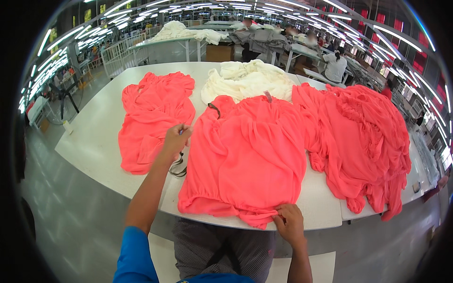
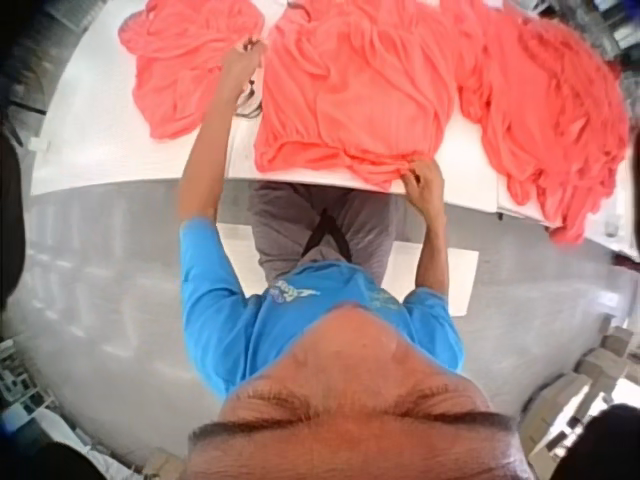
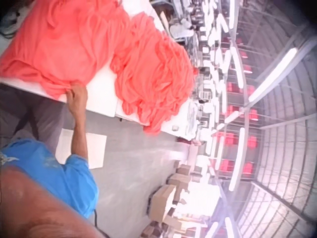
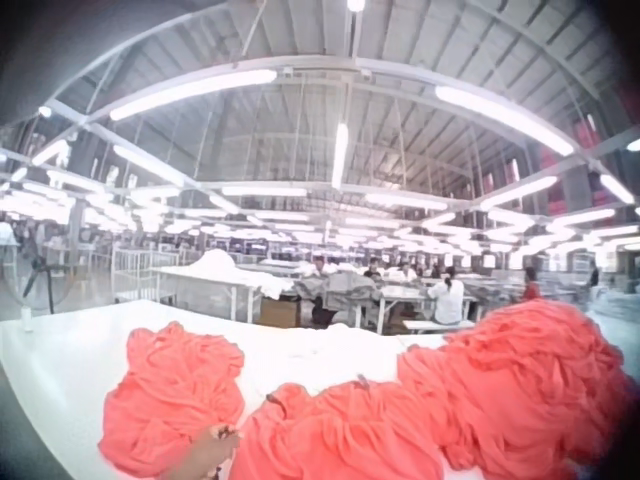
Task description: The person uses shears to trim loose threads and excess fabric from pink garments on a table. The person repeatedly picks up garments, snips threads, and places them back on the table.
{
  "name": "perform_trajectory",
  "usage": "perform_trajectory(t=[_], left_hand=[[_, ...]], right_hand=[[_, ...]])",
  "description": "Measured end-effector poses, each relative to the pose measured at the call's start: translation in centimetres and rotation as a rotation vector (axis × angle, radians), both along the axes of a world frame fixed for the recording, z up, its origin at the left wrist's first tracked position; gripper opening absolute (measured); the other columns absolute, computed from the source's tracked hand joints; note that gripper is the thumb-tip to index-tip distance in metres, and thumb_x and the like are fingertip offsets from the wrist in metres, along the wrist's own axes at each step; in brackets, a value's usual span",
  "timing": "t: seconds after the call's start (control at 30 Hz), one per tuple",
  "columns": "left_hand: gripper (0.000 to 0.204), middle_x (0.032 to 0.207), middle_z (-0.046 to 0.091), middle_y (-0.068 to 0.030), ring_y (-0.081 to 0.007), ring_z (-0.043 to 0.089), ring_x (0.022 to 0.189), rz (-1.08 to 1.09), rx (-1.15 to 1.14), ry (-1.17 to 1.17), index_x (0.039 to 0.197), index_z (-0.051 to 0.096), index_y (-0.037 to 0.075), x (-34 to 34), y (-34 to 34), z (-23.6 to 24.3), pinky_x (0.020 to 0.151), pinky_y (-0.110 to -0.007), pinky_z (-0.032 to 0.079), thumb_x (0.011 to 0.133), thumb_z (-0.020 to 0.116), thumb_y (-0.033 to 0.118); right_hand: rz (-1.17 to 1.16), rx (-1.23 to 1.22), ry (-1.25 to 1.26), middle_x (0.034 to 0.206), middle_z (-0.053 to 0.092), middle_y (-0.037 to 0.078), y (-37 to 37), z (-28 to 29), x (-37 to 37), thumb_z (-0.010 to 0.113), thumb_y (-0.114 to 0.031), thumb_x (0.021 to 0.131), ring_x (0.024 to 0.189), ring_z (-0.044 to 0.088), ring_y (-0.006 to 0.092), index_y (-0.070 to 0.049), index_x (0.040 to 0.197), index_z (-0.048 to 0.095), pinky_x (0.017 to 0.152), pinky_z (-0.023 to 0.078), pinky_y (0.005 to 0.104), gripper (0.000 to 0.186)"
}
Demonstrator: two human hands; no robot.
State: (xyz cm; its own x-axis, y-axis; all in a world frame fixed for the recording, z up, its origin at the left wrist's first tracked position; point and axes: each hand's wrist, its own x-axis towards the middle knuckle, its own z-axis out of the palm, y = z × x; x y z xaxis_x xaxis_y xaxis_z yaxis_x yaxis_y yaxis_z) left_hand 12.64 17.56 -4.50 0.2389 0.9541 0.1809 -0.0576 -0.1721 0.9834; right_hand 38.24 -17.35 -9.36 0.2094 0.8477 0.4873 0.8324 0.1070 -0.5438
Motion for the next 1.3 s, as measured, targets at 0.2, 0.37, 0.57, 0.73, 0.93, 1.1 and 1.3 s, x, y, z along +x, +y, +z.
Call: perform_trajectory(t=[0.2,0.37,0.57,0.73,0.93,1.1,1.3], left_hand=[[0.020,0.065,0.054,-0.0004,-0.0070,0.047,0.053,0.124,0.024,0.077,0.081,0.062,0.001,3.9,4.6,-5.7,0.048,-0.025,0.040,0.080,0.072,0.019],[0.009,0.065,0.052,0.0023,-0.0047,0.044,0.052,0.042,0.028,0.003,0.081,0.061,0.003,4.0,3.1,-5.1,0.046,-0.021,0.036,0.080,0.069,0.007],[0.007,0.067,0.052,0.0053,-0.0029,0.042,0.052,-0.100,0.002,-0.298,0.081,0.060,0.004,2.7,0.3,-1.9,0.046,-0.019,0.034,0.080,0.066,0.000],[0.007,0.072,0.056,0.0041,-0.0043,0.049,0.059,-0.246,0.334,-0.140,0.081,0.060,0.005,4.7,-1.9,-2.9,0.051,-0.023,0.040,0.079,0.065,0.002],[0.021,0.076,0.061,-0.0030,-0.0173,0.059,0.066,-0.529,0.918,0.342,0.087,0.063,0.011,7.3,-6.3,-5.1,0.055,-0.032,0.043,0.068,0.066,0.002],[0.029,0.082,0.065,-0.0010,-0.0233,0.064,0.073,-0.569,1.093,0.500,0.092,0.066,0.014,7.4,-7.1,-5.6,0.059,-0.040,0.046,0.064,0.066,0.008],[0.026,0.083,0.067,-0.0010,-0.0223,0.065,0.074,-0.618,0.970,0.588,0.094,0.067,0.014,6.9,-7.4,-5.1,0.060,-0.038,0.047,0.068,0.067,0.008]], right_hand=[[-0.051,0.313,0.610,0.092,0.062,0.008,-2.0,-2.6,1.6,0.059,-0.003,0.089,0.077,0.057,0.0141,-0.001,0.083,0.057,0.070,0.045,0.0262,0.007],[0.056,0.553,0.897,0.093,0.056,0.009,-3.0,-3.2,3.2,0.052,-0.010,0.092,0.084,0.051,0.0138,-0.001,0.094,0.049,0.081,0.043,0.0295,0.009],[-0.106,0.535,0.147,0.092,0.057,0.011,-0.8,-0.3,0.5,0.055,-0.011,0.088,0.083,0.052,0.0179,0.001,0.101,0.054,0.079,0.043,0.0301,0.018],[0.007,0.319,0.162,0.089,0.061,0.012,3.4,6.1,-1.8,0.062,-0.011,0.086,0.080,0.056,0.0208,0.002,0.098,0.061,0.075,0.047,0.0333,0.017],[0.186,0.029,0.322,0.098,0.064,0.010,13.5,7.2,-1.2,0.062,-0.013,0.090,0.086,0.060,0.0174,0.000,0.106,0.061,0.077,0.047,0.0295,0.020],[0.204,-0.146,0.219,0.106,0.063,0.008,20.1,6.8,-1.1,0.059,-0.016,0.094,0.094,0.059,0.0155,-0.001,0.112,0.060,0.082,0.046,0.0285,0.024],[0.274,0.026,0.092,0.102,0.062,0.012,21.3,1.0,-0.5,0.066,-0.010,0.083,0.097,0.059,0.0279,-0.001,0.108,0.061,0.082,0.047,0.0344,0.027]])
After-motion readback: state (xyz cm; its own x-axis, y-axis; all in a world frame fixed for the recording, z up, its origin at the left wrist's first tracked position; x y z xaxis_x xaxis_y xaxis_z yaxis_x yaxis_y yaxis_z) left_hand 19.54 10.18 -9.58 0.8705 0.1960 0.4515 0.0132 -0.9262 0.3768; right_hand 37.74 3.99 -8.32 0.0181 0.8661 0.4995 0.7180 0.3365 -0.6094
